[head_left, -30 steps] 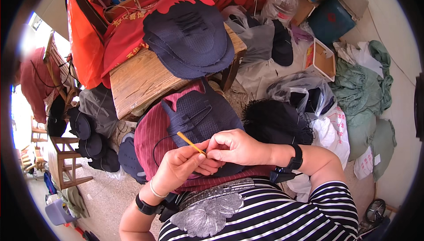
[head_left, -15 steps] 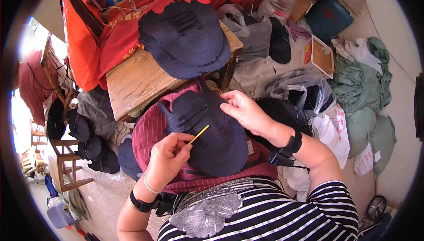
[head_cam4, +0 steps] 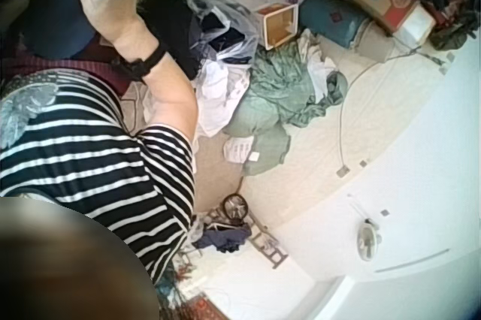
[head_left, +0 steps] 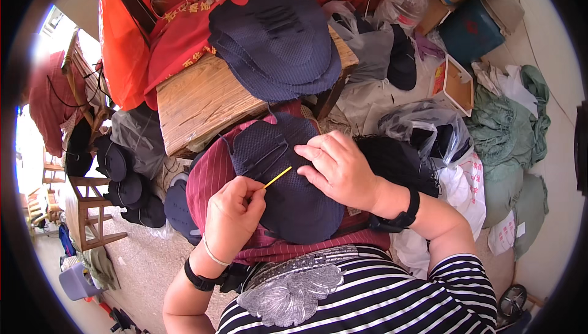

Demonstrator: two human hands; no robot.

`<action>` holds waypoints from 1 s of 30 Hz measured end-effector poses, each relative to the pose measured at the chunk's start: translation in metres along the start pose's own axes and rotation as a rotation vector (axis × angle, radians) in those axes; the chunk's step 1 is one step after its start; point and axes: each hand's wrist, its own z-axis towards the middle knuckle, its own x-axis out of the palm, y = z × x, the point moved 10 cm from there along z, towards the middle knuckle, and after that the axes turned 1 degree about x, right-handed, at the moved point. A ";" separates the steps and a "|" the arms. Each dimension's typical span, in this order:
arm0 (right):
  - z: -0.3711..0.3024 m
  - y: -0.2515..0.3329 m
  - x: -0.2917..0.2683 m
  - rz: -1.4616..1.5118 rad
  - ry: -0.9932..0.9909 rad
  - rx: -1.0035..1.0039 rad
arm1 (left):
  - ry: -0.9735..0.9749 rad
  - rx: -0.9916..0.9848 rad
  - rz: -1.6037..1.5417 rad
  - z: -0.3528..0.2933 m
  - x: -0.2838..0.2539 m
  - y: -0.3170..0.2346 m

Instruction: The person is hand-stitching or lacing a shoe upper component using a needle-like tool and thread.

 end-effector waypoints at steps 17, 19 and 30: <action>0.001 -0.028 0.005 0.321 0.059 0.066 | -0.013 0.422 0.465 0.014 0.028 -0.051; 0.007 -0.037 -0.007 0.253 0.112 0.012 | -0.014 0.402 0.471 0.012 0.027 -0.047; 0.033 -0.035 -0.012 0.077 0.232 -0.150 | 0.004 0.401 0.469 0.013 0.035 -0.043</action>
